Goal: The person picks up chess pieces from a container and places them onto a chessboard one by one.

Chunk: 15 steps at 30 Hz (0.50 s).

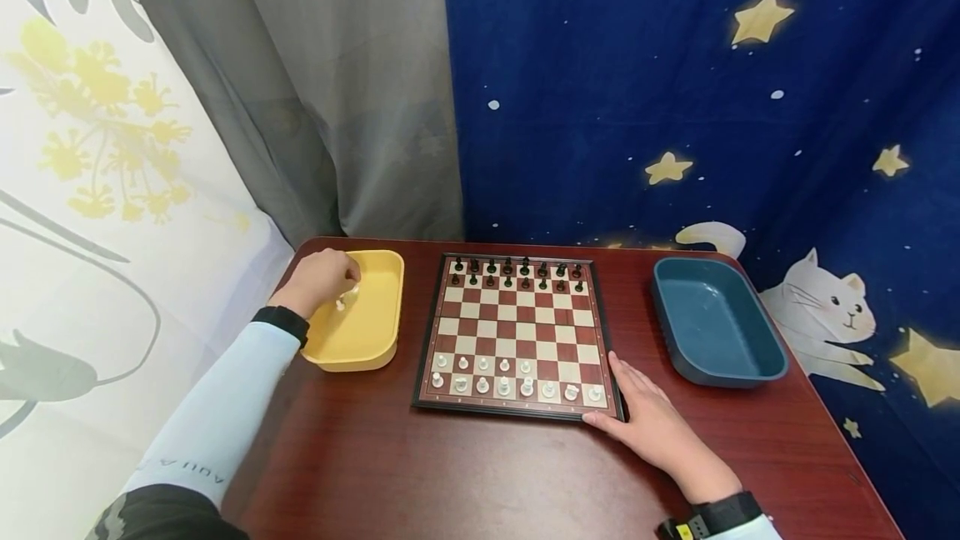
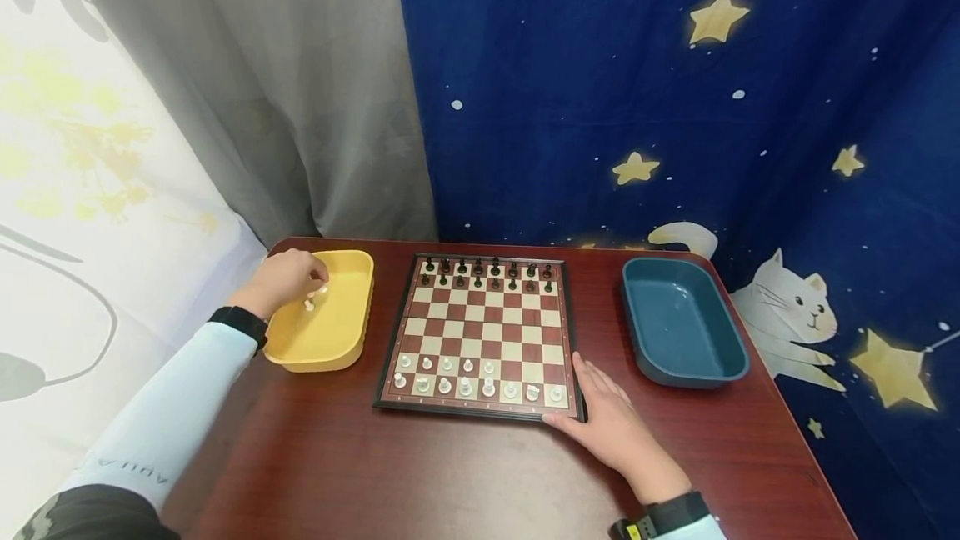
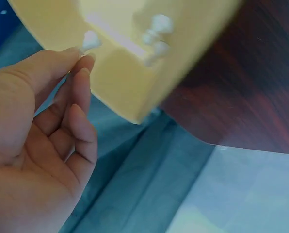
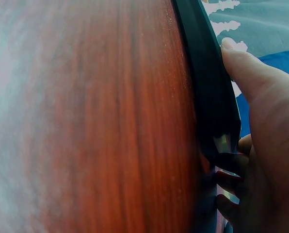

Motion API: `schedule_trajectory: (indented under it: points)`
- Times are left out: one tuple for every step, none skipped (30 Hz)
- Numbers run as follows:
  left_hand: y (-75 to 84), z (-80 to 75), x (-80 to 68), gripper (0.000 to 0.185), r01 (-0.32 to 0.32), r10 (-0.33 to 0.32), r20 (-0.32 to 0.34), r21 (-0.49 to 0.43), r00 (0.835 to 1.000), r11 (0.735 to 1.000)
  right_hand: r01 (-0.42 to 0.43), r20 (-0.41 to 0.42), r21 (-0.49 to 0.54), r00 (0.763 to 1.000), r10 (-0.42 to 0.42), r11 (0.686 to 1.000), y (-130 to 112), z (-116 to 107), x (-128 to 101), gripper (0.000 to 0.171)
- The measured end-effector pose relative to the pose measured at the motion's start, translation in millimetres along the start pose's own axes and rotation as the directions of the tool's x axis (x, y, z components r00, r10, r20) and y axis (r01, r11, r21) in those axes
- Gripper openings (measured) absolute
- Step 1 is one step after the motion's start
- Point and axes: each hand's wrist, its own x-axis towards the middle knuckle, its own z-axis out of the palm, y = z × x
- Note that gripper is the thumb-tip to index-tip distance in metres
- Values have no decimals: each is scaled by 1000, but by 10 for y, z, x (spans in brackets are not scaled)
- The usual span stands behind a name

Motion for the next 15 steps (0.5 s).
schedule_trajectory:
  points:
    - [49, -8, -5, 3, -5, 5, -12, -15, 1000, 1000, -1, 0, -1, 1000, 1, 1000, -1, -2, -2, 122]
    - [98, -12, -8, 6, -14, 14, -28, -27, 1000, 1000, -2, -1, -1, 1000, 2, 1000, -3, -3, -4, 122]
    - [156, -15, -13, 10, -28, 27, -46, -38, 999, 999, -1, -2, -1, 1000, 1, 1000, -5, -5, -6, 122]
    - [220, -17, -17, 12, -48, 45, -69, -48, 997, 998, 0, -4, -1, 1000, 0, 1000, -8, -7, -7, 122]
    - [285, -19, -18, 13, -67, 62, -91, -51, 994, 996, 0, -5, 0, 1000, 0, 1000, -12, -9, -7, 122]
    - [358, -25, -23, 14, -85, 78, -111, -54, 991, 995, 2, -6, 1, 1000, -2, 1000, -16, -11, -7, 122]
    - [437, -32, -29, 14, -103, 96, -132, -50, 987, 993, 2, -7, 0, 1000, -2, 1000, -23, -15, -9, 122]
    - [513, -37, -29, 14, -125, 117, -148, -49, 982, 991, 3, -7, 1, 1000, -3, 1000, -27, -18, -11, 121]
    - [599, -50, -33, 14, -143, 134, -158, -47, 978, 989, 4, -8, 2, 1000, -4, 1000, -31, -19, -13, 121]
    - [687, -65, -35, 14, -159, 149, -165, -49, 975, 986, 4, -8, 2, 1000, -4, 1000, -34, -20, -14, 121]
    - [775, -80, -36, 15, -174, 164, -167, -50, 972, 983, 4, -9, 4, 1000, -4, 1000, -37, -20, -15, 120]
    - [860, -85, -31, 15, -193, 182, -171, -48, 968, 980, 9, -12, 2, 1000, -9, 1000, -40, -20, -16, 120]
    - [948, -90, -18, 15, -213, 203, -173, -46, 964, 976, 9, -13, 3, 1000, -9, 1000, -40, -18, -17, 120]
    - [1031, -84, 1, 14, -236, 226, -175, -42, 958, 971, 8, -13, 3, 1000, -8, 1000, -38, -17, -16, 120]
    - [1117, -74, 21, 14, -256, 246, -176, -34, 953, 966, 7, -13, 3, 1000, -7, 1000, -37, -15, -14, 120]
